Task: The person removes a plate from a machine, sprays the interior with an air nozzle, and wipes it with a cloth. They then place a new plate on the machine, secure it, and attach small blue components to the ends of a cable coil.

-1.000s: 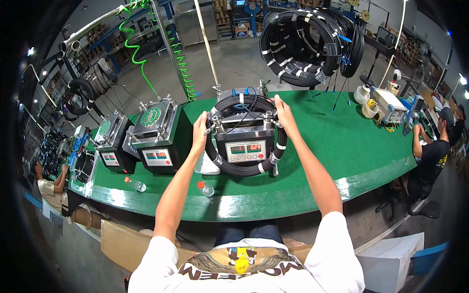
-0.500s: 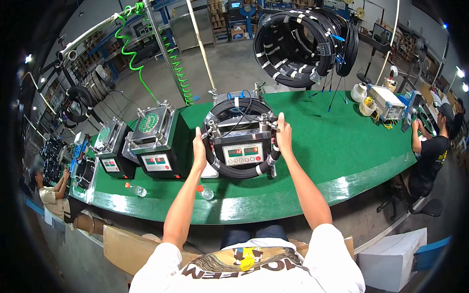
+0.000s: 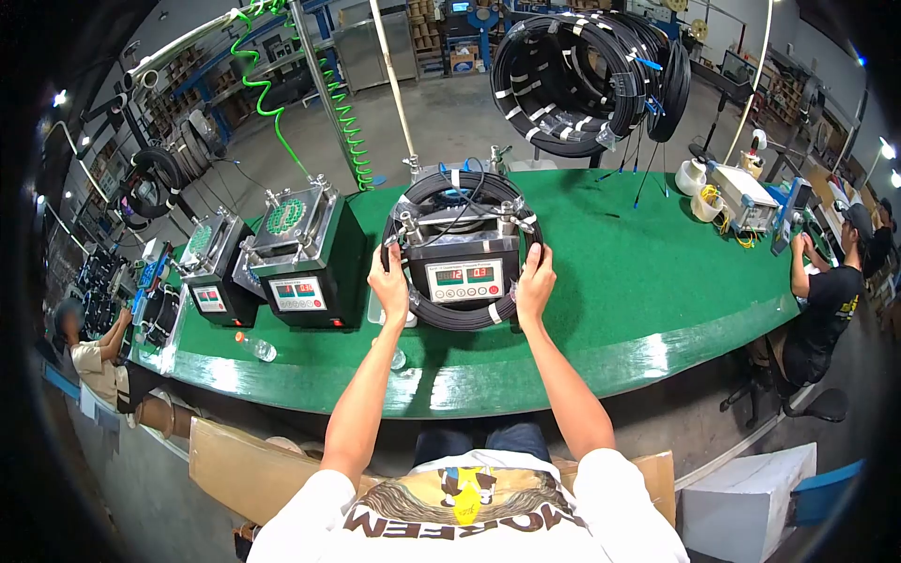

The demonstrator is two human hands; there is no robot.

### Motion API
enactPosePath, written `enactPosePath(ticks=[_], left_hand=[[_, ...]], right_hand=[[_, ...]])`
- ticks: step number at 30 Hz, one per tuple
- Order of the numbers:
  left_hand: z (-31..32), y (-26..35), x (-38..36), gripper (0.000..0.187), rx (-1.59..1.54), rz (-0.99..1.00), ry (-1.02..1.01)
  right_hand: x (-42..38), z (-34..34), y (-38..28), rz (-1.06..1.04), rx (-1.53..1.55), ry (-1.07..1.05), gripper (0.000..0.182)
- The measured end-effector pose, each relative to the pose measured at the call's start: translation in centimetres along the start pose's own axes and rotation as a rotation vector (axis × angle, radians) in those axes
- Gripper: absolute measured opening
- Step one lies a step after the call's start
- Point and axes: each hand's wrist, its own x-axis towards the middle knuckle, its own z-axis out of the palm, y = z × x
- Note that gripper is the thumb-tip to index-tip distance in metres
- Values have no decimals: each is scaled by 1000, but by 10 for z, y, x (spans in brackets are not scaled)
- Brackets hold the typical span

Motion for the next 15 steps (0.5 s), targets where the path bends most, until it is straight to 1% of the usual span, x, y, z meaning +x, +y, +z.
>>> enactPosePath(ticks=[2, 3, 4, 6, 7, 8, 9, 10, 12, 15], left_hand=[[4, -2, -14, 37, -17, 5, 58], [2, 4, -27, 45, -62, -120, 20], [6, -6, -40, 49, -63, -82, 86], [16, -45, -66, 57, 35, -5, 148], [17, -38, -80, 59, -41, -55, 125], [16, -33, -94, 61, -118, -107, 104], [22, -59, -104, 62, -113, -68, 111], [24, -53, -106, 62, -134, -26, 138], [23, -48, -104, 60, -136, 3, 139], [15, -63, -100, 63, -149, -82, 39]], right_hand=[[-8, -1, 1, -54, 12, 10, 49], [-15, -6, 2, 21, 37, -62, 45], [-25, -5, 9, -16, 62, -40, 45], [-40, 3, 28, -95, 111, 3, 48], [-46, -1, 17, 43, 189, -38, 54], [-47, -2, 17, -3, 138, -15, 54], [-47, 0, 20, -49, 90, 7, 54], [-46, 4, 24, -97, 44, 31, 54], [-44, 5, 30, -107, 75, 22, 53], [-43, 4, 36, -107, 100, -1, 54]])
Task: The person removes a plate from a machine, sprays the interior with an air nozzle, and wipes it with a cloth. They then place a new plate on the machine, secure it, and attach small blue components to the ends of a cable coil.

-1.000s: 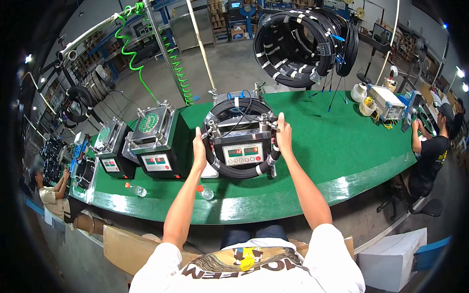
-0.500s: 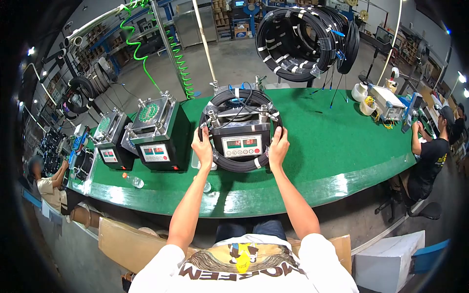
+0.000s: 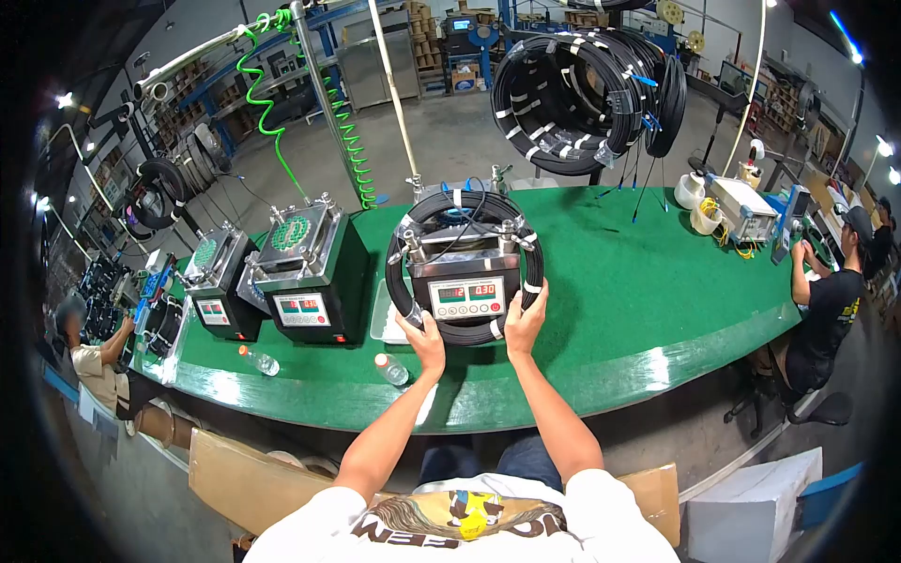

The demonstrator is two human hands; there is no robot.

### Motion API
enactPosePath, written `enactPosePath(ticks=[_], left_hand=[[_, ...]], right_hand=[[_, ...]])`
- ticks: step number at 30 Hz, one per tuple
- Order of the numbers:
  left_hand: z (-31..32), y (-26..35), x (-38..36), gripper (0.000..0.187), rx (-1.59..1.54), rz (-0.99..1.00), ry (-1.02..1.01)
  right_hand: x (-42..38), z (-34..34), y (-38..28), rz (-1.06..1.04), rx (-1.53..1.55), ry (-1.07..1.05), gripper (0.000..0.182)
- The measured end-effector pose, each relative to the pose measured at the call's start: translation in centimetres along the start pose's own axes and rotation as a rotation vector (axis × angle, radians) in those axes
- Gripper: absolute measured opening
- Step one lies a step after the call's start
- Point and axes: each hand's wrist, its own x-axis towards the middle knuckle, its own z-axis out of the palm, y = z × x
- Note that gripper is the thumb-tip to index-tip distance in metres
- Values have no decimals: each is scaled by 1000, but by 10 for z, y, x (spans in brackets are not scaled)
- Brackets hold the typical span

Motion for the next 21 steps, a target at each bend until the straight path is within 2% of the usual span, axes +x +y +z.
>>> enactPosePath(ticks=[6, 10, 13, 15, 16, 17, 20, 21], left_hand=[[-9, 16, 9, 75, 96, -102, -63], [-9, 49, 33, 86, 150, -53, -46], [-9, 70, 75, 70, 107, 120, -67], [-6, 81, 107, 55, 141, 263, -122], [-3, 86, 123, 51, 173, 293, -158], [0, 91, 136, 52, 156, 236, -230], [9, 104, 157, 49, 185, 287, -333], [13, 99, 163, 47, 191, 457, -304]], right_hand=[[5, -9, -13, 102, 35, -80, 56], [16, -16, -11, 94, -20, -153, 59], [39, -21, -53, 124, 24, -196, 61], [65, -12, -36, -83, 9, -161, 60], [77, -10, -50, -57, 47, -190, 57], [90, -5, -59, -51, 45, -207, 52], [119, 9, -75, -26, 33, -270, 41], [120, 11, -74, -57, 1, -259, 41]])
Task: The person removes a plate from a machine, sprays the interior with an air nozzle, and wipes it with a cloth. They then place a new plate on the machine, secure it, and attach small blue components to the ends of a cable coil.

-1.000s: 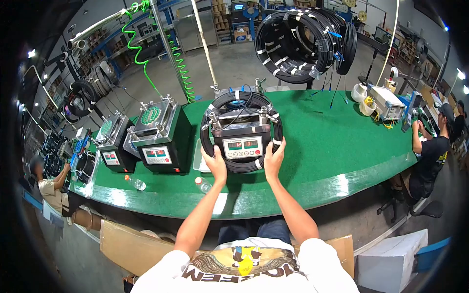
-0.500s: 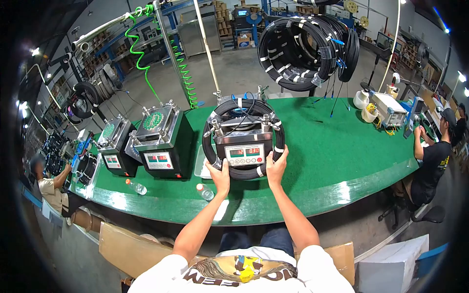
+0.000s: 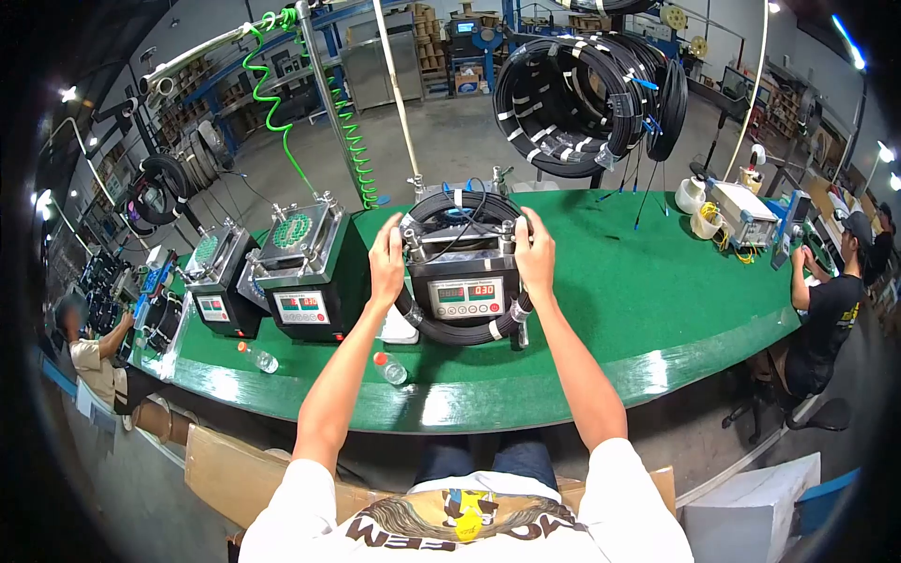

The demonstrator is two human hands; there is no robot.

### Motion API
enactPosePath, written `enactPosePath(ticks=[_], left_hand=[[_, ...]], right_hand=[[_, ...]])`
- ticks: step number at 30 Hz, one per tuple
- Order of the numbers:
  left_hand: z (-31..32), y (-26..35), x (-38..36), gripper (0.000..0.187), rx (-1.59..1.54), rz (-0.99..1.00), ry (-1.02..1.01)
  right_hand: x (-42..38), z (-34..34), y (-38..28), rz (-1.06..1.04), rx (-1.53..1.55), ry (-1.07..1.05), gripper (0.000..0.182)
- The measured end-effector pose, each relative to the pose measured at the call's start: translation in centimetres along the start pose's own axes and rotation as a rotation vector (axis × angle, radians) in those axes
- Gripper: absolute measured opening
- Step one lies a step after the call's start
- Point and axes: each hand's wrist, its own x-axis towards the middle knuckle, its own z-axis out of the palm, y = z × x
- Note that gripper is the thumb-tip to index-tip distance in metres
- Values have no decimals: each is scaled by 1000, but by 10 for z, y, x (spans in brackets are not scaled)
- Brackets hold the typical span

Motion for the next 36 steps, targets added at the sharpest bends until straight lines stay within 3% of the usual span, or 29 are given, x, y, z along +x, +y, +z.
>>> enactPosePath(ticks=[5, 7, 10, 12, 15, 18, 21, 25, 28, 29, 30, 33, 36], left_hand=[[0, 19, -24, 45, -76, -302, -11], [2, 16, -28, 46, -48, -241, 15], [4, 9, -29, 48, -33, -190, 22], [3, 6, -30, 48, -32, -218, 7], [4, 6, -29, 46, -38, -212, 11], [2, 8, -29, 43, -53, -244, 7], [3, 7, -30, 43, -76, -253, 18], [4, 3, -30, 42, -94, -261, 32], [4, 2, -30, 41, -99, -271, 37], [5, 1, -30, 41, -98, -272, 40], [5, 0, -30, 41, -94, -268, 42], [5, 0, -29, 41, -101, -278, 46], [3, 4, -30, 41, -120, -308, 36]], right_hand=[[3, 5, 13, -80, -65, 13, 42], [4, 6, 16, -43, 2, 0, 43], [22, -14, 6, 130, 60, -201, 46], [41, -23, -10, 240, 22, -183, 58], [91, -21, 13, 259, -49, -318, 72], [142, -4, 33, 225, -134, -634, 59], [171, 27, 43, 261, -114, -578, 46], [201, 64, 81, 199, -388, -574, 40], [209, 89, 102, 50, -663, -291, 40], [211, 91, 108, 129, -598, -262, 44], [212, 91, 111, 186, -521, -272, 35], [202, 89, 124, 321, 165, -270, 18], [194, 85, 140, 460, 463, -253, 18]])
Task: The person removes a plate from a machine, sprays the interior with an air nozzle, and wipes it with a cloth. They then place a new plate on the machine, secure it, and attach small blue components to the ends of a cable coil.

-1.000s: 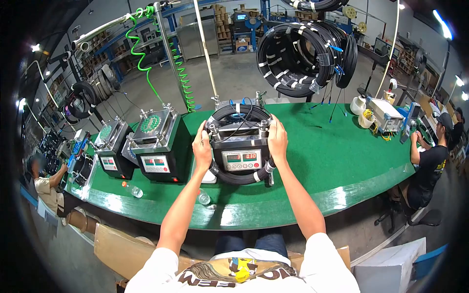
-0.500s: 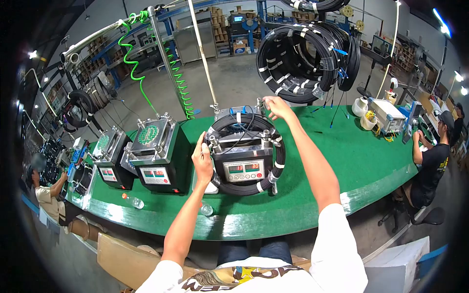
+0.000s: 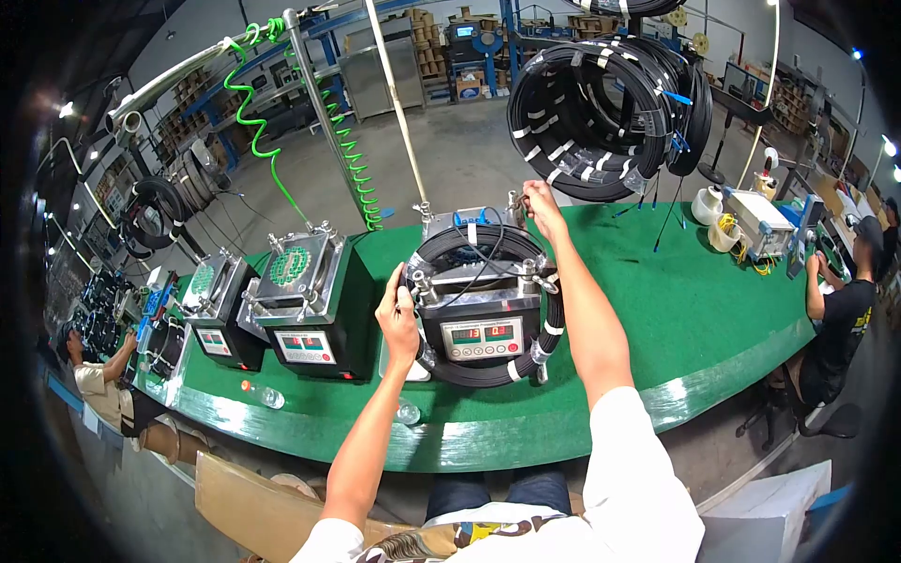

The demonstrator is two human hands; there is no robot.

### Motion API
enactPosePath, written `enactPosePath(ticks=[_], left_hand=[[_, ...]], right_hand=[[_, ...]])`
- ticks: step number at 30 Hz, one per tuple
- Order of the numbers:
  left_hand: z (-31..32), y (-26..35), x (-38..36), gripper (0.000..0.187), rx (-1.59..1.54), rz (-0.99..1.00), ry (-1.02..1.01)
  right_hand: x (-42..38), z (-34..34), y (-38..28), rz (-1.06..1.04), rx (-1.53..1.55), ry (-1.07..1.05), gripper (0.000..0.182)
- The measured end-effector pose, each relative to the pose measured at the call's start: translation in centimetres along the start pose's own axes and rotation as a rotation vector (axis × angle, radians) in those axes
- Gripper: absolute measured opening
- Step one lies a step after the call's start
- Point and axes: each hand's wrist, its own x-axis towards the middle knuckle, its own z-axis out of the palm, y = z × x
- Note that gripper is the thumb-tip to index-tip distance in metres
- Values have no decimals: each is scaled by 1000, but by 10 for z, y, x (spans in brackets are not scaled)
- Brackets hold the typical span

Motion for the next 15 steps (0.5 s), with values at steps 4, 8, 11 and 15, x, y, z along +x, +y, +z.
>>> enactPosePath(ticks=[4, 8, 11, 15], left_hand=[[2, -3, 1, 42, -5, 41, 18], [0, -6, 0, 43, -5, 46, 15], [1, -3, -1, 43, -17, 32, 9], [0, -3, 1, 43, -21, 35, 8]], right_hand=[[-18, 9, -26, 3, -44, -80, 21], [-4, 2, -23, -25, -227, -116, 21], [-6, 7, -24, 55, 115, -114, 22], [1, 20, -25, -41, -390, 76, 18]])
